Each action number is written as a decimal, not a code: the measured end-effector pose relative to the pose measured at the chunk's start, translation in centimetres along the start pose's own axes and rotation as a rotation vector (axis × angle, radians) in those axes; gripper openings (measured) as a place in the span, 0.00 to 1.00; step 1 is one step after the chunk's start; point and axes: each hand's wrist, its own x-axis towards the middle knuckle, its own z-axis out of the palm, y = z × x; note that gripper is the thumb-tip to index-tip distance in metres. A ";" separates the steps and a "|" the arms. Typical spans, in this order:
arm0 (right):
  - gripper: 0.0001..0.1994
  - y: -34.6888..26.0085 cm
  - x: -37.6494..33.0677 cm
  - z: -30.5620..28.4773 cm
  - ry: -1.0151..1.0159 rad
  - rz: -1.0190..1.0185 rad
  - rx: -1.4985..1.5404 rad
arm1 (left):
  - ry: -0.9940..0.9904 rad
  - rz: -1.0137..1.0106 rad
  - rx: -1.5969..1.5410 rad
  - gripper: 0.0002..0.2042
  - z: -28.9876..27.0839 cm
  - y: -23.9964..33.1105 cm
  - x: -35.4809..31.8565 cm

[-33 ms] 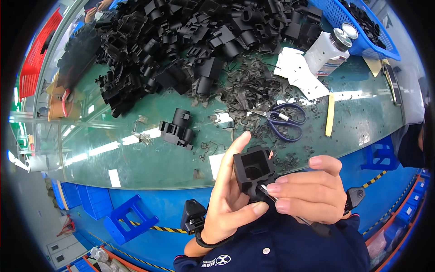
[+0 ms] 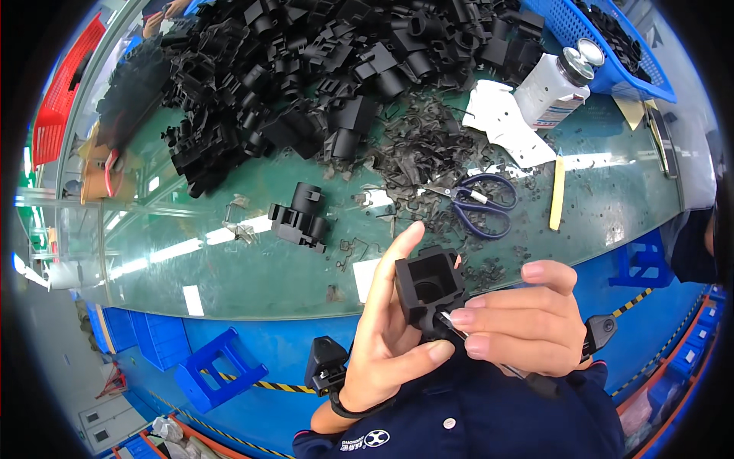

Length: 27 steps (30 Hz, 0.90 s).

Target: Deburring and cleaning plastic molded parts using a handheld tool and scissors.

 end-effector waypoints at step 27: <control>0.08 2.0 -0.9 -0.5 0.246 0.395 0.475 | -0.074 0.081 0.116 0.48 -1.0 -0.5 0.1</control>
